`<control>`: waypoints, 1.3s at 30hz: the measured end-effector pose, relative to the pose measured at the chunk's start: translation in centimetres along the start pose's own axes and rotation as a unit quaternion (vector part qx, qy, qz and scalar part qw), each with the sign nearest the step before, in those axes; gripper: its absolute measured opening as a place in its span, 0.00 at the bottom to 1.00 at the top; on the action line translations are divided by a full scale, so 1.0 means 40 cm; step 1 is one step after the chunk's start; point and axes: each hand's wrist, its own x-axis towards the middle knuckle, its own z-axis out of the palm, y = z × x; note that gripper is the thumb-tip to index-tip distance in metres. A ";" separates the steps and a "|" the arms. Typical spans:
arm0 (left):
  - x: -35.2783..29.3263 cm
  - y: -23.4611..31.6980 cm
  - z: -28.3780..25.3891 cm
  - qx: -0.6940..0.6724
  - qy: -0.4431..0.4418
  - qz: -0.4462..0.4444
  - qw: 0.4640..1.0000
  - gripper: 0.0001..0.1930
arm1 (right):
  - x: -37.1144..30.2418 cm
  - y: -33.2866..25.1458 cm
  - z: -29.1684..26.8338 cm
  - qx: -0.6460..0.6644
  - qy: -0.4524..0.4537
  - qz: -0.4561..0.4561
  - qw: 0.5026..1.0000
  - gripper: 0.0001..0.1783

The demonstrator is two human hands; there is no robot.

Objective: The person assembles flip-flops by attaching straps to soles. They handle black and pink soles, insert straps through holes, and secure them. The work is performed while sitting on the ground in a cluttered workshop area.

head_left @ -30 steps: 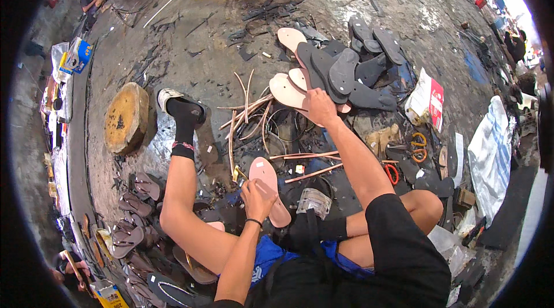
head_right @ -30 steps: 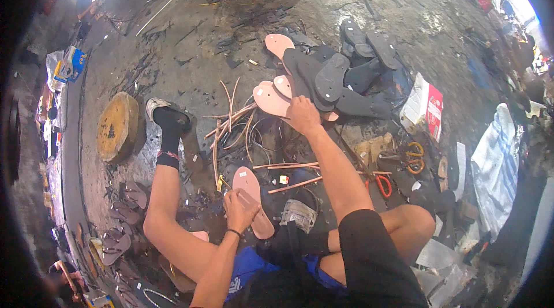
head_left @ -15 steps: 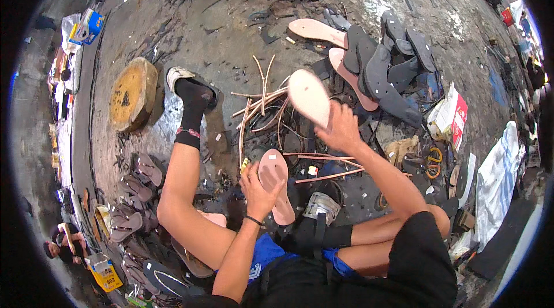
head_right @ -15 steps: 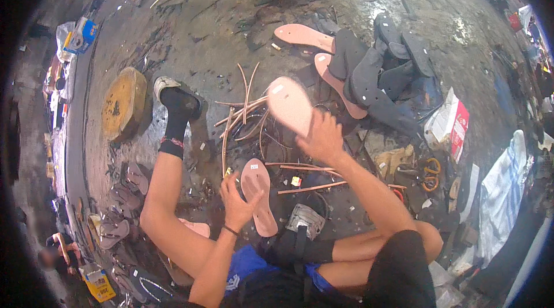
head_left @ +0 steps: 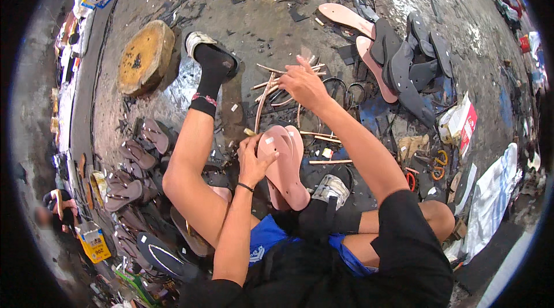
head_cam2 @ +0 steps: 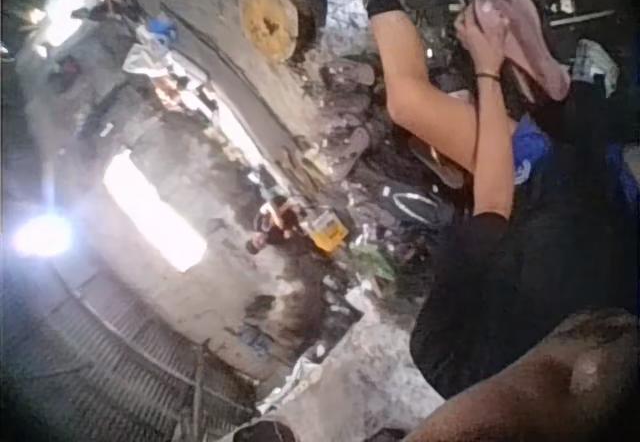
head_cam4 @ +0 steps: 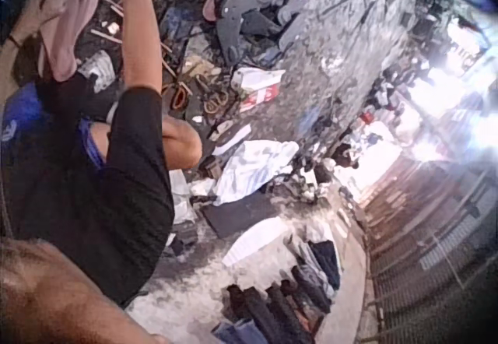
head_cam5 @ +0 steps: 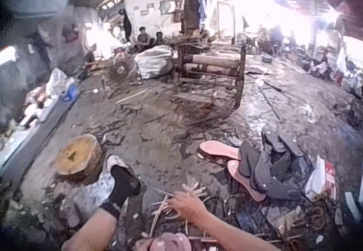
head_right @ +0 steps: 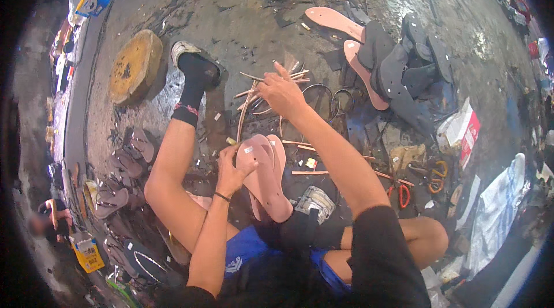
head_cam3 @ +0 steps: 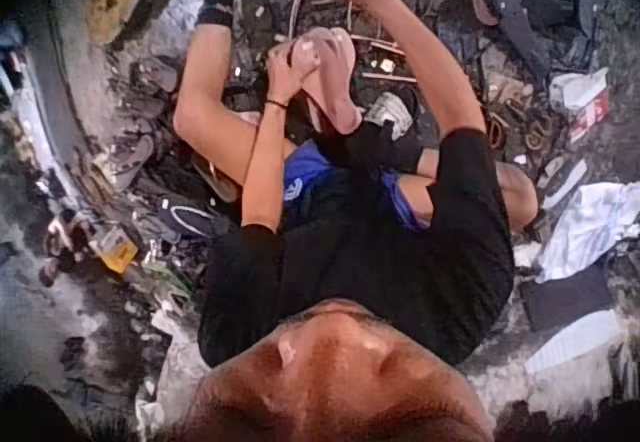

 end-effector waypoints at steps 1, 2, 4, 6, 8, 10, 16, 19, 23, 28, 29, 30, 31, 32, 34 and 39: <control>-0.017 0.029 -0.015 -0.052 -0.008 -0.028 0.998 0.38 | -0.009 -0.039 -0.060 0.127 0.019 0.078 0.989 0.14; -0.045 0.018 -0.016 -0.119 0.010 -0.031 0.992 0.35 | -0.013 -0.100 -0.128 0.255 0.034 0.153 0.954 0.14; -0.088 0.029 -0.019 -0.169 0.001 -0.041 0.985 0.33 | -0.061 -0.185 -0.263 0.397 0.042 0.271 0.876 0.12; -0.130 0.084 -0.053 -0.121 0.017 -0.032 0.992 0.27 | -0.136 -0.255 -0.355 0.438 0.003 0.303 0.846 0.13; -0.188 0.176 -0.109 -0.158 0.044 -0.061 0.985 0.24 | -0.202 -0.351 -0.406 0.453 -0.026 0.284 0.845 0.14; -0.258 0.237 -0.141 -0.177 0.110 -0.023 0.978 0.20 | -0.223 -0.463 -0.457 0.465 -0.032 0.279 0.840 0.14; -0.423 0.337 -0.200 -0.177 0.116 -0.009 0.977 0.17 | -0.280 -0.607 -0.512 0.505 -0.041 0.322 0.800 0.13; -0.474 0.365 -0.216 -0.147 0.114 0.025 0.982 0.16 | -0.305 -0.639 -0.536 0.514 0.010 0.305 0.802 0.13; -0.526 0.382 -0.220 -0.075 0.101 0.085 0.988 0.15 | -0.339 -0.669 -0.584 0.488 -0.014 0.332 0.807 0.11; -0.555 0.358 -0.180 -0.091 0.091 0.090 0.988 0.15 | -0.400 -0.733 -0.527 0.459 0.038 0.363 0.810 0.10; -0.559 0.340 -0.175 -0.104 0.089 0.066 0.988 0.14 | -0.408 -0.739 -0.529 0.442 0.032 0.356 0.823 0.10; -0.570 0.343 -0.180 -0.153 0.070 0.006 0.986 0.14 | -0.426 -0.732 -0.533 0.482 0.025 0.306 0.821 0.11; -0.566 0.348 -0.181 -0.124 0.066 0.051 0.989 0.14 | -0.433 -0.732 -0.533 0.467 0.041 0.312 0.826 0.11; -0.562 0.353 -0.181 -0.095 0.062 0.095 0.989 0.14 | -0.439 -0.731 -0.534 0.452 0.057 0.317 0.832 0.11; -0.558 0.356 -0.179 -0.069 0.059 0.120 0.989 0.14 | -0.434 -0.732 -0.535 0.477 0.074 0.352 0.802 0.11; -0.558 0.373 -0.183 -0.071 0.039 0.084 0.993 0.15 | -0.473 -0.730 -0.553 0.383 0.024 0.298 0.874 0.09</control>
